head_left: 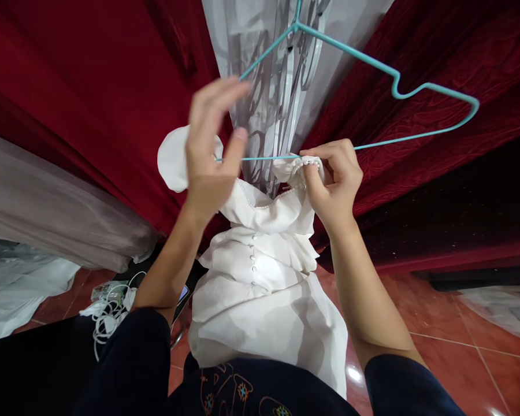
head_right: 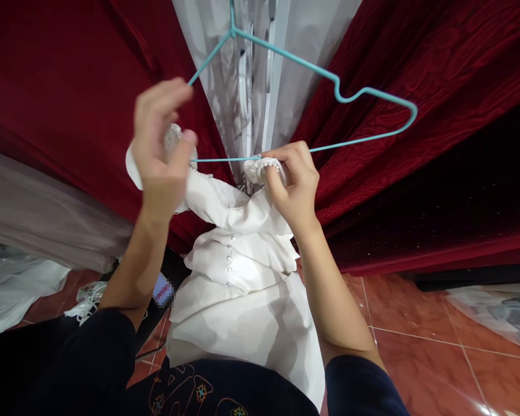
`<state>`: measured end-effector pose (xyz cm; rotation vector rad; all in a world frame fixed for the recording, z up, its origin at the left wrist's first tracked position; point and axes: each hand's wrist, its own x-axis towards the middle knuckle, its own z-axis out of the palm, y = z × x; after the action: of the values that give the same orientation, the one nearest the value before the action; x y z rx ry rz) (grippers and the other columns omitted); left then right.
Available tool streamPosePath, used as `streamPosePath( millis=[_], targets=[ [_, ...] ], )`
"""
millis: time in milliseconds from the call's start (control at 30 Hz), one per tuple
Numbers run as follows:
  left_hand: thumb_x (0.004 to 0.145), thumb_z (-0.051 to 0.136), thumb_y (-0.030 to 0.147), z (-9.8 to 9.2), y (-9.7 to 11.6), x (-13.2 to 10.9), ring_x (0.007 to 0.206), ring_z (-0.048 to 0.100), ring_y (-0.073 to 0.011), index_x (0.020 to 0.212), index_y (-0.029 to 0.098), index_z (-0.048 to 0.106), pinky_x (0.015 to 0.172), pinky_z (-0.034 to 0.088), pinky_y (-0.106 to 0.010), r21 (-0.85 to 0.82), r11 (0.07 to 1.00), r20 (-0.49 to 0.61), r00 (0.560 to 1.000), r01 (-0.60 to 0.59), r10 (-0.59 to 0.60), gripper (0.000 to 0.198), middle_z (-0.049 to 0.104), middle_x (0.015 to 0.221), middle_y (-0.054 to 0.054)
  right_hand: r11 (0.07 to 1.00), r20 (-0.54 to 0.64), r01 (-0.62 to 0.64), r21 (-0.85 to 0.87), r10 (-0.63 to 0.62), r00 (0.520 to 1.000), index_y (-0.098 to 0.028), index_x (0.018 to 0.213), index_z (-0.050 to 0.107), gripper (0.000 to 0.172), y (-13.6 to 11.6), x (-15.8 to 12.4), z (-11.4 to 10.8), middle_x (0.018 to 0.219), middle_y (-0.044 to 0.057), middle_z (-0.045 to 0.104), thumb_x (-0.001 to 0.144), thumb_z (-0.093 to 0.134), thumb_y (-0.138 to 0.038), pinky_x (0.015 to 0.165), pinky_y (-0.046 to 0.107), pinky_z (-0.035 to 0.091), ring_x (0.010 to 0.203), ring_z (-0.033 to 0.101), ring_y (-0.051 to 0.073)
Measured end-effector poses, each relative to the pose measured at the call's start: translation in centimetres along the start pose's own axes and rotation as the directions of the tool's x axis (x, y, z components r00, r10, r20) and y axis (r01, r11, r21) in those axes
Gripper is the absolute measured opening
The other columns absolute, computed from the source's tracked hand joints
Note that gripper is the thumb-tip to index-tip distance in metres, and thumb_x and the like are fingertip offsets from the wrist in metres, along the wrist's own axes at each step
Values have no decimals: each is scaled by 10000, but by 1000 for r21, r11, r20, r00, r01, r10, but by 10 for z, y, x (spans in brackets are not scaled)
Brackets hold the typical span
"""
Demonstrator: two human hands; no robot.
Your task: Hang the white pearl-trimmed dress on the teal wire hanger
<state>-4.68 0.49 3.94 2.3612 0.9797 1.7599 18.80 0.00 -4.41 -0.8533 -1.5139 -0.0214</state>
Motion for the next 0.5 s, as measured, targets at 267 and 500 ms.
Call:
streamPosePath(
  millis=[267, 500],
  targets=[
    [1052, 438, 33, 57, 8, -36, 1082, 742, -201, 1161, 209, 743, 1016, 518, -370, 74, 996, 286, 956, 49, -68, 369, 797, 1122, -32, 999, 59, 45, -21, -44, 997, -247, 1096, 775, 183, -2, 0, -11, 1017, 51, 718, 1028, 621, -320, 908, 409, 603, 1001, 701, 194],
    [1005, 425, 6, 51, 9, -27, 979, 737, -201, 1115, 198, 782, 952, 526, -368, 47, 990, 277, 950, 135, -143, 421, 789, 1067, -43, 967, -230, 123, -225, -175, 957, -262, 972, 830, 211, 10, 9, -46, 1020, 77, 719, 884, 650, -194, 918, 491, 586, 1032, 700, 255]
  ],
)
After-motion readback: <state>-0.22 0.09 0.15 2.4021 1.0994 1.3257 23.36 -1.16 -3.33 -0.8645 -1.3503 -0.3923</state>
